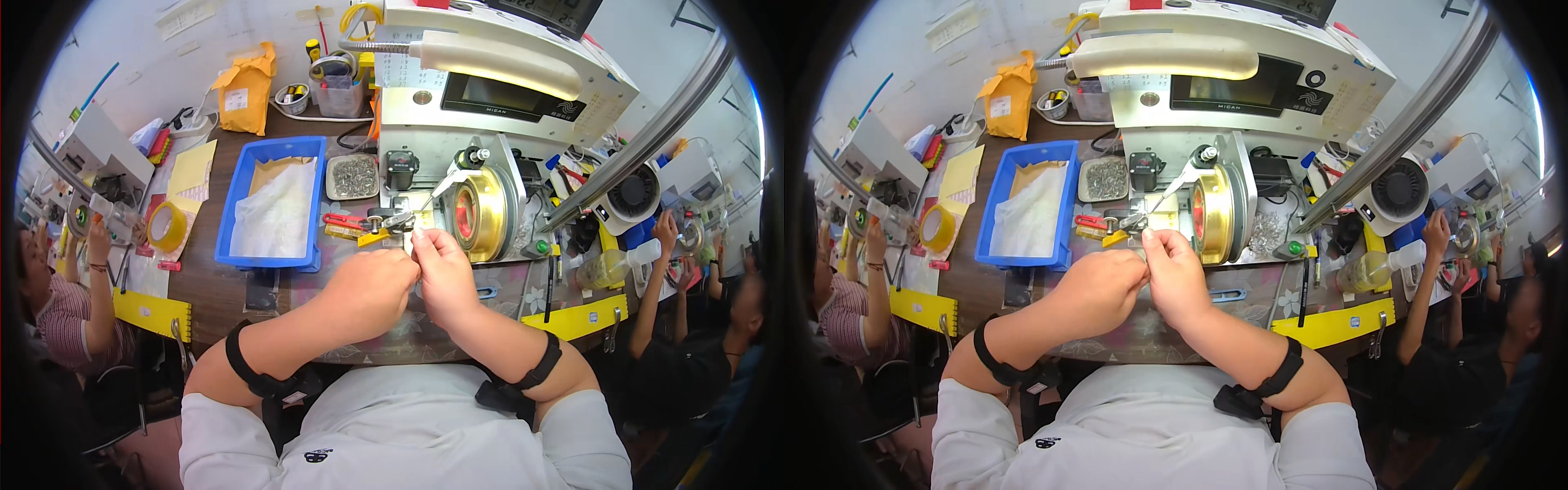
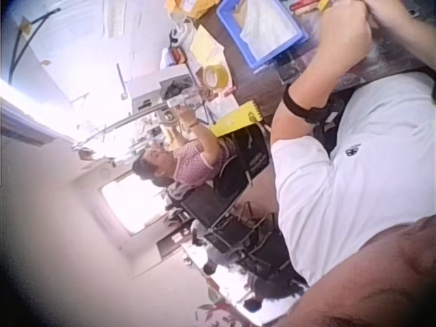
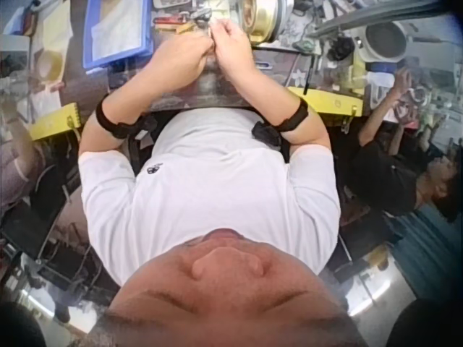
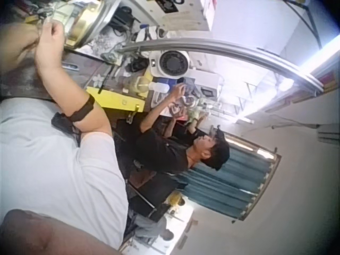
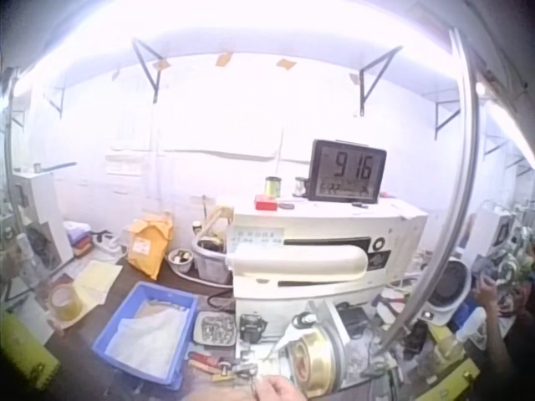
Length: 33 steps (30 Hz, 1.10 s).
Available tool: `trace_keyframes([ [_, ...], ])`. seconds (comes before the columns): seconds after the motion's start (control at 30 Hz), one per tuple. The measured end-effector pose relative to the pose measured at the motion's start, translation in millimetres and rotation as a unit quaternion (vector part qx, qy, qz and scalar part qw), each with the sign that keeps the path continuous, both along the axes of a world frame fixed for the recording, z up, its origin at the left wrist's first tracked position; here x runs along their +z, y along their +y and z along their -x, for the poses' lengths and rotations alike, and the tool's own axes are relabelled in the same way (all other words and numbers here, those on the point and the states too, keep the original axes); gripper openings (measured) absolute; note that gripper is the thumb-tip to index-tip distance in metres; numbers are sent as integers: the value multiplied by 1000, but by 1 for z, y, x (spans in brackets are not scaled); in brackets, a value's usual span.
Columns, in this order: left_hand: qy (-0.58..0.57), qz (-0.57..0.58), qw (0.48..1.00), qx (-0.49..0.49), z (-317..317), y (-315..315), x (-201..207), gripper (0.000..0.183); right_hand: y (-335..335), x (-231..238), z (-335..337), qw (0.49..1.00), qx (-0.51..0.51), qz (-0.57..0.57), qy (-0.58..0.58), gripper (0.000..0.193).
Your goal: The recorder is assembling small electronic components at a workbench, using tweezers, pliers, and adhesive.
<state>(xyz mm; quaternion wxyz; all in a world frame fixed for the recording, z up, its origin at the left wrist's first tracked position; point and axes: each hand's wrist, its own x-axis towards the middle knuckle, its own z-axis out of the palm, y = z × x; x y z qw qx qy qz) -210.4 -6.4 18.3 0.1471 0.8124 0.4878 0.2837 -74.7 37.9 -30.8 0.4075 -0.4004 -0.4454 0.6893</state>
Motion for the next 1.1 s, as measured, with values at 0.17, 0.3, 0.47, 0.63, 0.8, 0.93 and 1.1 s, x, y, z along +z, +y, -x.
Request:
trace_keyframes([
  [0.17,46,53,997,-27,7,8,4,10,0,-9,10,997,-66,4,43,25],
  [0.3,53,-45,993,97,19,41,18,17,20,-17,18,993,-113,-2,-25,22],
  [0.47,91,-19,995,32,36,86,19,17,34,-24,30,986,-134,-68,-69,22],
  [0.63,111,87,989,-52,38,102,27,18,42,-31,32,983,-145,-87,-65,22],
  [0.8,99,53,990,-81,37,107,24,15,45,-37,34,988,-130,-71,-50,26],
  [0.93,85,55,993,-59,33,99,32,12,33,-38,28,979,-129,-91,-132,23],
  [1.1,69,52,996,-30,24,43,34,13,-1,-18,-12,997,5,-70,-43,27],
])
